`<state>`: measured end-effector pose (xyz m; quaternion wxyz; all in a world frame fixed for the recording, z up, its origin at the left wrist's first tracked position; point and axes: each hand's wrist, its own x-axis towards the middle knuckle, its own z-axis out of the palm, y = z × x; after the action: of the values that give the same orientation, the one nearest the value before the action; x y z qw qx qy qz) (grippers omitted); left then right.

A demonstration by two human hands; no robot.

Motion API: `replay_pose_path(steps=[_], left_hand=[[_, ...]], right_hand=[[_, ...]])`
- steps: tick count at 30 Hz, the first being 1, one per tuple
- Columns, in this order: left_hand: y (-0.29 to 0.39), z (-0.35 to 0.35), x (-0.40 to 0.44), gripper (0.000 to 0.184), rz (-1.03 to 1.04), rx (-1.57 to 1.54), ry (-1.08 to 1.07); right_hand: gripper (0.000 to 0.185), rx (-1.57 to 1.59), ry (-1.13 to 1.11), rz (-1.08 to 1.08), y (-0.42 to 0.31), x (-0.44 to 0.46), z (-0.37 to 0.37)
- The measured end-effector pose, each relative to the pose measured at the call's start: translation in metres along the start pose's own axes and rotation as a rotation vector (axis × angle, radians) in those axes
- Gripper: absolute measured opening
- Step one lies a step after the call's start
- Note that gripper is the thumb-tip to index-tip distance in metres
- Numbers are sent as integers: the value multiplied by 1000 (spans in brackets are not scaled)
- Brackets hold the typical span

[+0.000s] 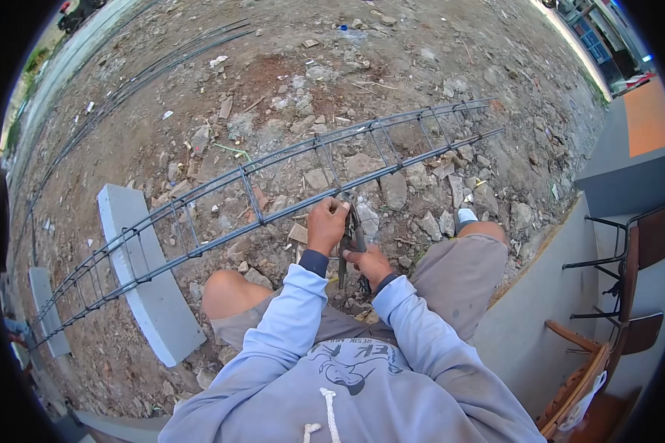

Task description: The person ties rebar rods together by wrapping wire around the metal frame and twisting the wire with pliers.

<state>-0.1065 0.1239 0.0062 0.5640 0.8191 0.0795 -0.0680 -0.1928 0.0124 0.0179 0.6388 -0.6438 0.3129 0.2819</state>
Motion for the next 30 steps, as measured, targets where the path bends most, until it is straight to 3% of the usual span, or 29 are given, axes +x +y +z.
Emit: replay_pose_path(steps=[2, 5, 6, 13, 20, 23, 26, 28, 30], left_hand=[[4, -6, -3, 24, 24, 5, -22], [12, -24, -7, 23, 36, 50, -42], [13, -32, -8, 23, 35, 72, -44], [24, -99, -15, 26, -25, 179, 91], [-7, -123, -18, 23, -87, 118, 129], [-15, -125, -16, 19, -132, 23, 93], [-14, -127, -10, 16, -194, -125, 56], [-18, -126, -10, 15, -236, -212, 25], [-27, -125, -5, 16, -253, -275, 2]], right_hand=[[30, 49, 96, -15, -2, -8, 5], [26, -68, 264, -230, -2, -11, 5], [27, -264, 387, -418, 2, -1, 2], [45, -872, 575, -811, -115, 42, 29], [53, -1191, 527, -843, -143, 74, 56], [53, -1198, 581, -881, -131, 69, 56], [50, -1048, 579, -1260, -121, 28, 66], [40, -847, 313, -1153, -89, 14, 82], [32, -542, 37, -852, -45, 21, 96]])
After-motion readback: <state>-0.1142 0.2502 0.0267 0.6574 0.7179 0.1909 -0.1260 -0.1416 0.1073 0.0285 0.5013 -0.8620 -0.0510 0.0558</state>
